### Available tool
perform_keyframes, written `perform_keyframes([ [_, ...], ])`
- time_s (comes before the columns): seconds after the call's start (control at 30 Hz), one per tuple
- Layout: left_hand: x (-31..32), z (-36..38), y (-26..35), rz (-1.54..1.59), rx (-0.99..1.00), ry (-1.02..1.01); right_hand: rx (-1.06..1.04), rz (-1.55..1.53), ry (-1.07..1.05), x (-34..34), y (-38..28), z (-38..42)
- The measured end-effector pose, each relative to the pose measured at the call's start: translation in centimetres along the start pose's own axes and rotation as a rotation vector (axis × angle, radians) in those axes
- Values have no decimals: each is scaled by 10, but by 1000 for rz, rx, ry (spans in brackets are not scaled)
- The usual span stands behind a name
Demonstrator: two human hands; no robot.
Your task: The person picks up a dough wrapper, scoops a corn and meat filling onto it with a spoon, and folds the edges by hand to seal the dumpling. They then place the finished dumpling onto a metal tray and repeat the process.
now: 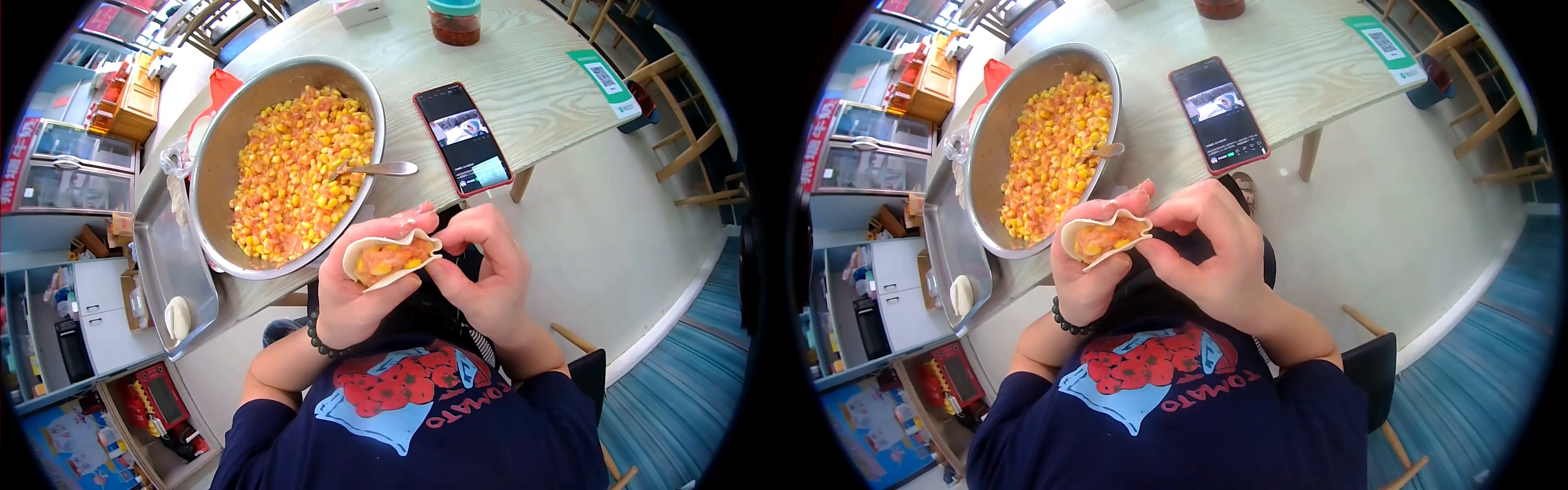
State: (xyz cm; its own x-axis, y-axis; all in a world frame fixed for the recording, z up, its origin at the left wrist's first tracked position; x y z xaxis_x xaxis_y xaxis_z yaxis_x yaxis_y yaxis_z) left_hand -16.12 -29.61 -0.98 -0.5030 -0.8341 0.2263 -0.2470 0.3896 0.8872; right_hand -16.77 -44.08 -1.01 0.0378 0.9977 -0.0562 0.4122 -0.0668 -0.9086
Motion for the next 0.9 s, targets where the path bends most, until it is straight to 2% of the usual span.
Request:
perform_keyframes([
  [0.07,1,-1,4,-1,-20,30,-60,67,29,0,-6,1],
  [0.13,0,1,-2,86,-201,60,-125,135,47,-2,-14,-2],
  [0.23,-4,2,-4,113,-298,13,-305,348,-23,-3,-26,0],
  [0.4,-6,7,-7,144,-450,-62,-185,257,-15,-9,-26,-8],
  [0.5,-3,2,-3,326,-476,-104,-270,332,-66,-8,-29,-5],
  [0.57,-3,7,-8,708,-757,82,-297,351,-76,-7,-31,-4],
  [0.67,-6,5,-6,554,-777,-17,-306,360,-92,-6,-30,-2],
  [0.73,-6,5,-3,610,-788,-11,-288,350,-104,-7,-30,-1],
  [0.83,-7,7,-7,502,-814,54,-213,354,-150,-9,-31,-4],
  [0.9,-4,4,-7,434,-829,50,-366,429,-266,-5,-36,-1],
])
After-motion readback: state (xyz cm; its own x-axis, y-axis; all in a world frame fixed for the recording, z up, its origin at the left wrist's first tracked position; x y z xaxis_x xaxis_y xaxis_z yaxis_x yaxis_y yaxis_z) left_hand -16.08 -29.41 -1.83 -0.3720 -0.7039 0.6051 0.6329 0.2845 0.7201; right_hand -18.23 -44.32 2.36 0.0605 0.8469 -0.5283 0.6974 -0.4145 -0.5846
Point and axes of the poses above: each hand's wrist, its own z-axis away from the middle knuckle, its own x-axis out of the palm, y = z × x, the point moved 6 cm from there along -z, towards the middle knuckle, and after that the axes turned 4 degrees about x, right-handed, at the moved point
